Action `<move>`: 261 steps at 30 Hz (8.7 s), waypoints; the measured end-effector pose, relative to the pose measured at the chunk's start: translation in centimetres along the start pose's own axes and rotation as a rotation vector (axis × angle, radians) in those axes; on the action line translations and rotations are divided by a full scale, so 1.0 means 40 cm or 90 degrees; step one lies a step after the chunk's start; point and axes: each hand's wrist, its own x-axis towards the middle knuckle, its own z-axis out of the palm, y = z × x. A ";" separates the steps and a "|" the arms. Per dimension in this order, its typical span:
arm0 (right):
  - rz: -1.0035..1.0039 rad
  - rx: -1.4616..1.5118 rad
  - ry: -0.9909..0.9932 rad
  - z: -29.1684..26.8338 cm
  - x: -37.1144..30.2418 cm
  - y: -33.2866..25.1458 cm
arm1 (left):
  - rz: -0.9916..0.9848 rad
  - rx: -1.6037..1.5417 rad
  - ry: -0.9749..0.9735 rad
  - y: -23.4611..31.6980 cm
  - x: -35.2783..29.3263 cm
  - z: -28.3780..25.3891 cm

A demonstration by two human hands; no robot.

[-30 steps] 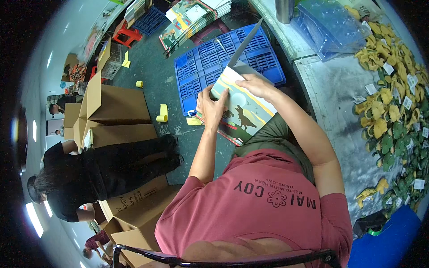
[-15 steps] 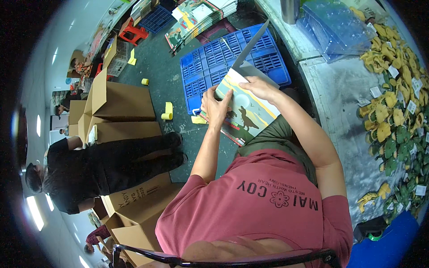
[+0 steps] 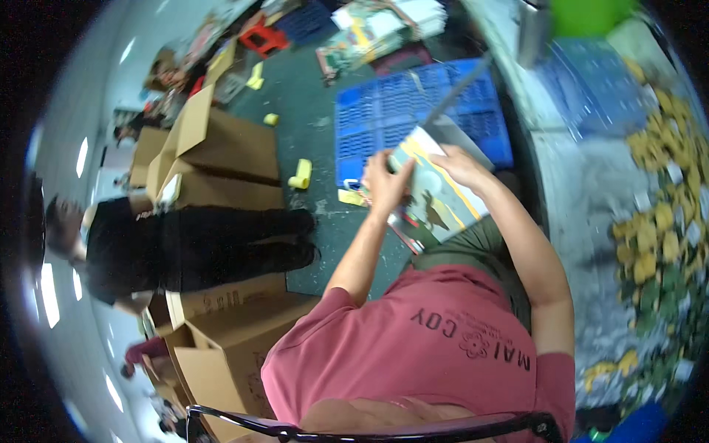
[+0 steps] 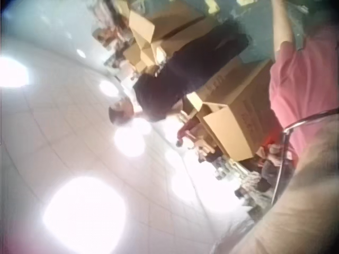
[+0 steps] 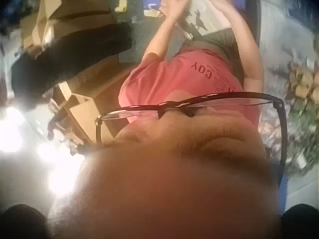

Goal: The person folds cardboard packaging boxes and arranges dinosaur toy figures into plastic packaging trays by hand.

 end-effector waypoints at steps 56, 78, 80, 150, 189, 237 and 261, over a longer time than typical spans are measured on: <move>0.015 0.063 0.006 0.002 -0.018 0.045 | 0.012 0.071 -0.019 0.037 -0.021 -0.007; -0.389 -0.325 0.241 0.121 -0.108 -0.189 | -0.191 -0.416 0.194 -0.196 -0.001 -0.097; -0.183 -0.300 0.219 0.105 -0.111 -0.218 | -0.263 -0.799 -0.056 -0.215 -0.025 -0.088; -0.394 -0.501 0.535 0.047 -0.087 -0.197 | -0.175 -0.163 0.041 0.048 -0.038 -0.089; -0.303 -0.642 0.422 0.074 -0.038 -0.102 | 0.061 0.082 -0.141 0.183 -0.055 -0.092; -0.305 -0.791 0.518 0.091 0.012 0.050 | 0.045 -0.037 0.109 0.011 -0.031 0.049; -0.289 -0.657 0.245 0.158 -0.027 0.042 | -0.245 0.138 -0.065 -0.339 -0.075 -0.110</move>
